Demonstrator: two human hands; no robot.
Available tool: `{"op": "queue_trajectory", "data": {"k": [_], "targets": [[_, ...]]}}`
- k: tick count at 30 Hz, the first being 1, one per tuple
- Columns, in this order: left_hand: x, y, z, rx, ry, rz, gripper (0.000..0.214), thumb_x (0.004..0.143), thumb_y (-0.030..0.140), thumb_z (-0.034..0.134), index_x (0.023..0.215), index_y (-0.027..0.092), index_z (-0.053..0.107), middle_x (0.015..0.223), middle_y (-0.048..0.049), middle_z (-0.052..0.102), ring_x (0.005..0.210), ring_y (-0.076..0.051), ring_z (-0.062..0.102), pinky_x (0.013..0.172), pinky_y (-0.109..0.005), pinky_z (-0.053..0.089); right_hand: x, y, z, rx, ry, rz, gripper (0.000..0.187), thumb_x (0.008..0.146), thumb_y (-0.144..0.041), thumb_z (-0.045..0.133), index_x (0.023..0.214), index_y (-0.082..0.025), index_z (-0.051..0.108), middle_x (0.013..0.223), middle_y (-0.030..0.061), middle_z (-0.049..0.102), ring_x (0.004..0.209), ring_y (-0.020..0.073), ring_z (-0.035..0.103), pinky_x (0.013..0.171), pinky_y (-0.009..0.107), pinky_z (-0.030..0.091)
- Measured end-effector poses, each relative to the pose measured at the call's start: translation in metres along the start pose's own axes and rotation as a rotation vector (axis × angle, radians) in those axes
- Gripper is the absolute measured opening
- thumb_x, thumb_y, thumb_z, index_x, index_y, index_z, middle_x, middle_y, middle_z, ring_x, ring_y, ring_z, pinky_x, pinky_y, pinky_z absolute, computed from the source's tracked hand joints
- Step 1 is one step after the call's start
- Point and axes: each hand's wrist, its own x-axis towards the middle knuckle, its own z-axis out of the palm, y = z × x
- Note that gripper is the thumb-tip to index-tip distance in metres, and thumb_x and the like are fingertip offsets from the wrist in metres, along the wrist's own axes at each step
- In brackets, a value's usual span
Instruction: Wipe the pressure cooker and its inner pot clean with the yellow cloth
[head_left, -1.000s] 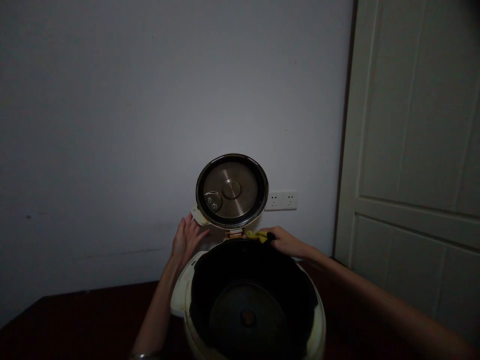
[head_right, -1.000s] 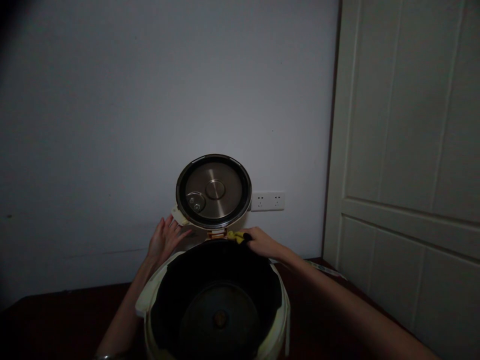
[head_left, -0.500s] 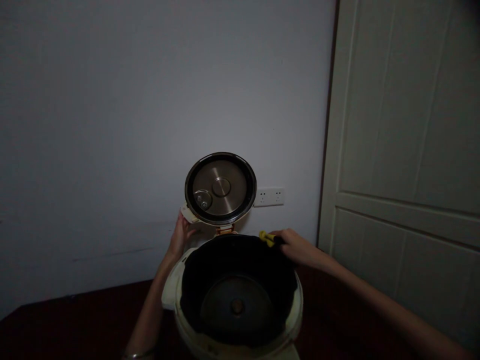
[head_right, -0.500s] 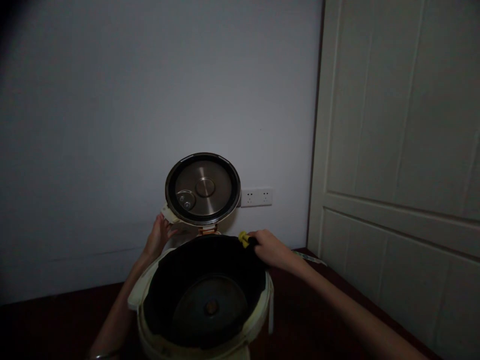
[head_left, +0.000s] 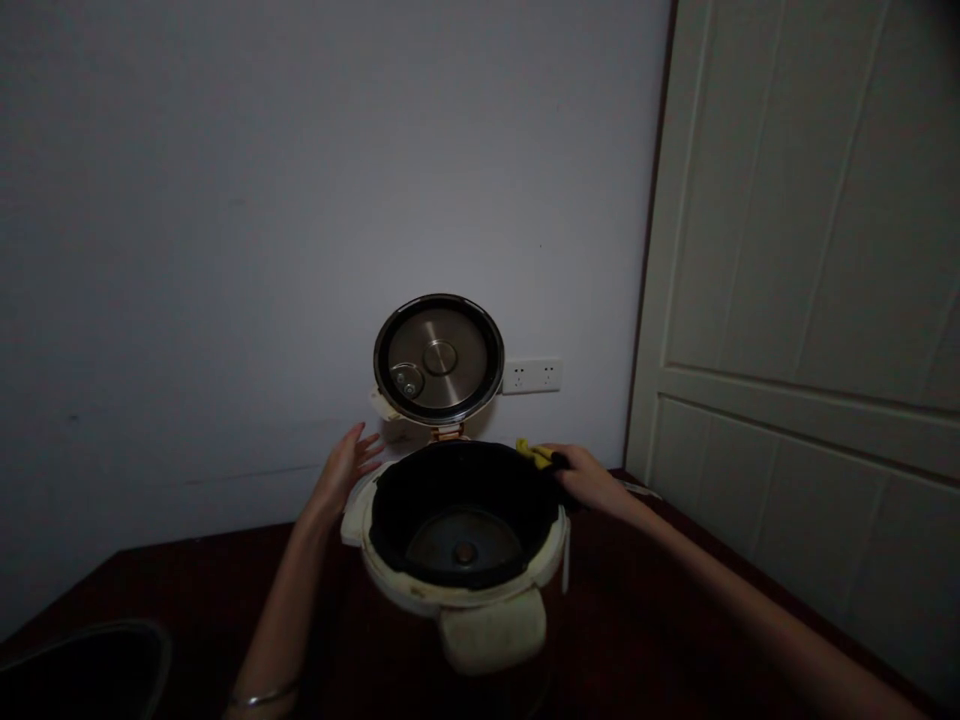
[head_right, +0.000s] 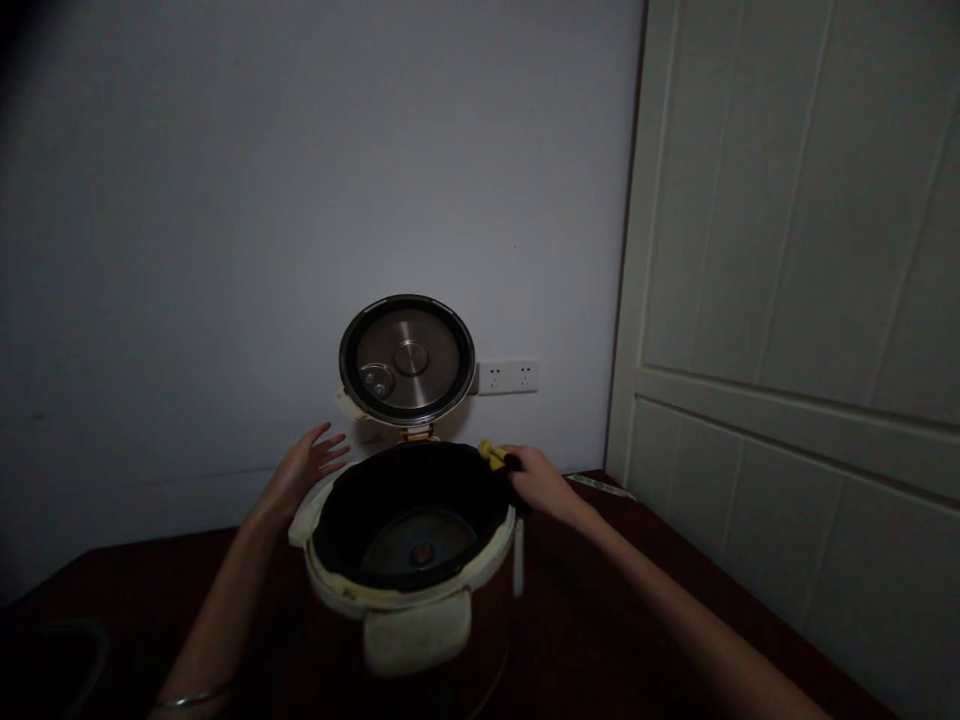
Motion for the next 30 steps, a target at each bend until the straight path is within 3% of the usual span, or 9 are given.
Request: {"op": "queue_trajectory", "data": {"k": [4,8,11,14,18,23,27,30], "targets": [[-0.016,0.001,-0.009,0.043,0.022,-0.001,0.044,0.085,0.032,0.057,0.127,0.018,0.053,0.129,-0.0195,0.057,0.105,-0.028,0.063,0.088,-0.039,0.05,-0.023,-0.007,0.008,-0.014,0.093,-0.07,0.055,0.06,-0.003,0.038,0.105,-0.016,0.067,0.103,0.0057,0.071,0.097,0.0218,0.064,0.09,0.033,0.047],[-0.03,-0.003,-0.009,0.103,0.034,-0.006,0.048,0.086,0.038,0.055,0.129,0.019,0.052,0.133,-0.0192,0.053,0.116,-0.029,0.057,0.098,-0.041,0.044,-0.062,-0.009,0.03,-0.107,0.271,-0.091,0.066,0.064,-0.002,0.039,0.125,-0.017,0.058,0.123,0.0092,0.063,0.113,0.0236,0.06,0.1,0.041,0.043],[-0.04,-0.007,-0.003,0.245,0.022,0.018,0.05,0.092,0.041,0.042,0.136,0.017,0.044,0.139,-0.0168,0.048,0.124,-0.025,0.051,0.106,-0.041,0.037,-0.093,-0.013,0.053,-0.176,0.421,-0.23,0.073,0.066,0.0,0.039,0.135,-0.02,0.049,0.135,0.0075,0.054,0.124,0.0228,0.051,0.104,0.044,0.041],[-0.045,-0.011,0.002,0.344,0.036,0.057,0.052,0.094,0.039,0.034,0.139,0.014,0.038,0.143,-0.0156,0.043,0.129,-0.022,0.045,0.109,-0.039,0.032,-0.12,-0.027,0.074,-0.227,0.476,-0.415,0.082,0.063,0.005,0.037,0.14,-0.023,0.042,0.139,0.005,0.049,0.128,0.0207,0.047,0.104,0.042,0.043],[-0.049,-0.013,0.001,0.418,0.081,0.075,0.056,0.094,0.041,0.031,0.141,0.011,0.036,0.145,-0.0174,0.04,0.131,-0.023,0.042,0.109,-0.038,0.033,-0.14,-0.057,0.089,-0.329,0.405,-0.638,0.076,0.068,0.004,0.038,0.142,-0.016,0.038,0.139,0.0104,0.049,0.128,0.0219,0.046,0.103,0.04,0.046],[-0.069,0.001,0.001,0.518,0.102,0.202,0.054,0.091,0.04,0.035,0.136,0.012,0.045,0.145,-0.0144,0.04,0.133,-0.023,0.04,0.108,-0.038,0.033,-0.133,-0.091,0.098,-0.427,0.265,-0.851,0.064,0.067,-0.006,0.043,0.13,-0.002,0.048,0.124,0.0206,0.06,0.12,0.028,0.054,0.101,0.044,0.046],[-0.107,0.022,0.009,0.509,0.033,0.382,0.048,0.085,0.044,0.044,0.114,0.012,0.064,0.129,-0.0135,0.059,0.124,-0.026,0.051,0.104,-0.042,0.038,-0.119,-0.109,0.111,-0.422,0.144,-0.842,0.059,0.062,-0.01,0.047,0.12,0.0,0.056,0.119,0.023,0.063,0.113,0.0314,0.059,0.1,0.045,0.047],[-0.143,0.037,0.015,0.436,-0.133,0.392,0.044,0.08,0.048,0.053,0.097,0.01,0.07,0.107,-0.0139,0.07,0.104,-0.026,0.063,0.096,-0.041,0.045,-0.117,-0.116,0.109,-0.277,0.07,-0.794,0.059,0.063,-0.009,0.047,0.122,-0.005,0.055,0.12,0.0206,0.063,0.112,0.0285,0.06,0.099,0.043,0.047]]}}
